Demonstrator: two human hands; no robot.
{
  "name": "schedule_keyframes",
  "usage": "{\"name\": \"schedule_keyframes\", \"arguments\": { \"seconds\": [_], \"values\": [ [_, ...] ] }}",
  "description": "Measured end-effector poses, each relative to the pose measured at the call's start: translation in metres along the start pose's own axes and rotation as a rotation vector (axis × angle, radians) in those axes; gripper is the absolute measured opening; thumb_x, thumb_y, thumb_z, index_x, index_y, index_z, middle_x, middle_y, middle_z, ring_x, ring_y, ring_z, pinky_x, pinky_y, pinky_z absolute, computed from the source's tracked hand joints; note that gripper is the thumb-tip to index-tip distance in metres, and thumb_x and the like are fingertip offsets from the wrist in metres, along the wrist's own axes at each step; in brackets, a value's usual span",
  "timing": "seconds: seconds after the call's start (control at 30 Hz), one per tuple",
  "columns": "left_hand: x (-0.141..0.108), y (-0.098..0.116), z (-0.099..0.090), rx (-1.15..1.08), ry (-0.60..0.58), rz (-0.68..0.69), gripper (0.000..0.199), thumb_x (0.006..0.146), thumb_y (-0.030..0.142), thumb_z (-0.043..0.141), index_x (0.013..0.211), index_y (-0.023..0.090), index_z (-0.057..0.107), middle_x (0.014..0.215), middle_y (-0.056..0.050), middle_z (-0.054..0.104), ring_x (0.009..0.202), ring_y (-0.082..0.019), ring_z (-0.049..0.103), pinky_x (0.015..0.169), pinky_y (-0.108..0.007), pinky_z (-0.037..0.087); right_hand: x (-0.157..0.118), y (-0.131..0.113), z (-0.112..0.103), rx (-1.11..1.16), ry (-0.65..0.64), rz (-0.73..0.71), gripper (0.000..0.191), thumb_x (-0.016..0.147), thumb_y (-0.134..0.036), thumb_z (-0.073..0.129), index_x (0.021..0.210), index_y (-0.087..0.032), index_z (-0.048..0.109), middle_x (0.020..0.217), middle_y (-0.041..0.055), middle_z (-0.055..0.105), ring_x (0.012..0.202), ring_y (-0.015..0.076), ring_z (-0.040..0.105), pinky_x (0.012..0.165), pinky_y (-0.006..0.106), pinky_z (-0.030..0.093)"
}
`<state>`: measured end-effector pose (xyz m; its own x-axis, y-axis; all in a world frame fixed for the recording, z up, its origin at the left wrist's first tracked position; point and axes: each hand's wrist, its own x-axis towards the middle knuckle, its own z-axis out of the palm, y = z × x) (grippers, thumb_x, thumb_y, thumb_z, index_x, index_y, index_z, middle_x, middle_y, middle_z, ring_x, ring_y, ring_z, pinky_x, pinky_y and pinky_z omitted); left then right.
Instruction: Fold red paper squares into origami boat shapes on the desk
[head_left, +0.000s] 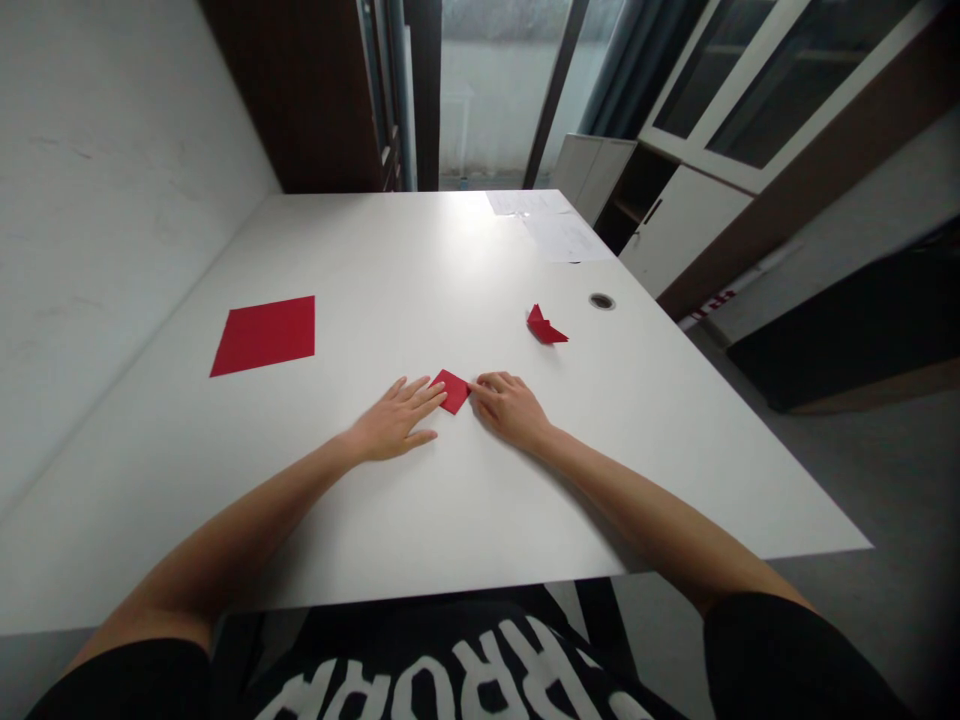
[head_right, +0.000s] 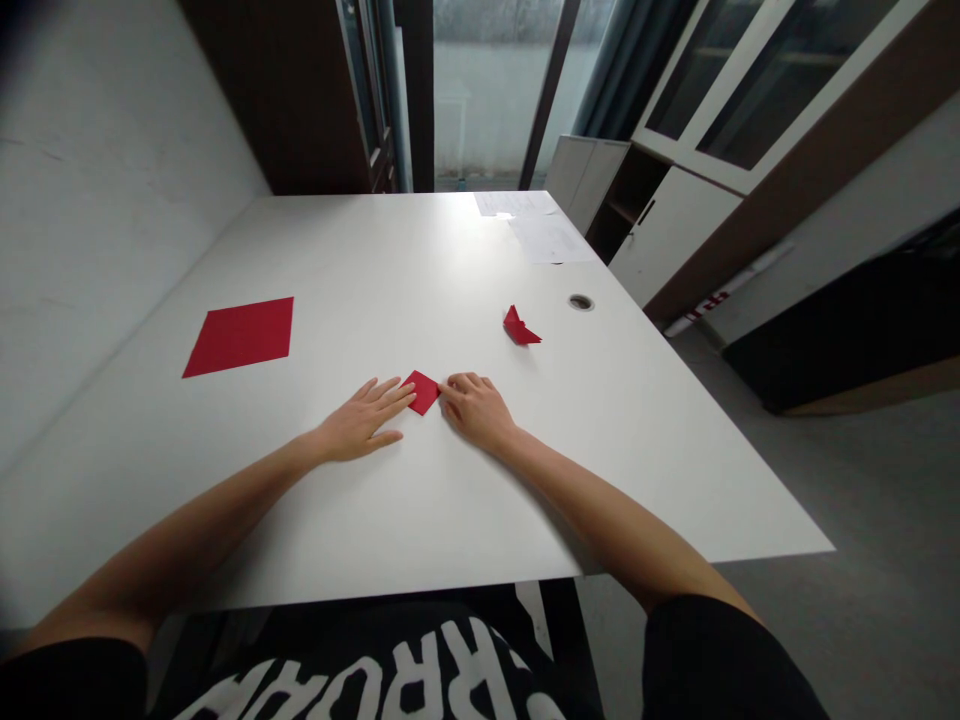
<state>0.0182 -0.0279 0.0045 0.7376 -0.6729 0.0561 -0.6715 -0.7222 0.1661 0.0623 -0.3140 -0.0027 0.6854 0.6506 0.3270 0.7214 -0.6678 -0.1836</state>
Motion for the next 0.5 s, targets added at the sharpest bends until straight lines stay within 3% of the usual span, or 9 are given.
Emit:
{"name": "schedule_keyframes", "arguments": {
  "seconds": [0.17,0.5],
  "values": [
    [0.0005,-0.0003,0.0016,0.017,-0.009,-0.027,0.067,0.103,0.058,0.039,0.162,0.030,0.025,0.171,-0.005,0.019,0.158,-0.030,0.016,0.126,-0.053,0.013,-0.0017,-0.0013,-0.0004,0.009,0.005,-0.020,0.037,0.101,-0.027,0.051,0.136,-0.023,0.062,0.130,0.0113,0.067,0.121,0.0285,0.057,0.099,0.046,0.048],
    [0.0006,-0.0009,0.0033,0.027,-0.001,-0.056,0.067,0.102,0.061,0.039,0.162,0.035,0.024,0.171,-0.004,0.020,0.157,-0.032,0.015,0.125,-0.057,0.012,-0.0041,-0.0088,-0.0017,0.119,-0.078,-0.241,0.043,0.103,-0.030,0.052,0.146,-0.029,0.056,0.148,0.0029,0.058,0.144,0.0253,0.046,0.117,0.051,0.039]
  ]
}}
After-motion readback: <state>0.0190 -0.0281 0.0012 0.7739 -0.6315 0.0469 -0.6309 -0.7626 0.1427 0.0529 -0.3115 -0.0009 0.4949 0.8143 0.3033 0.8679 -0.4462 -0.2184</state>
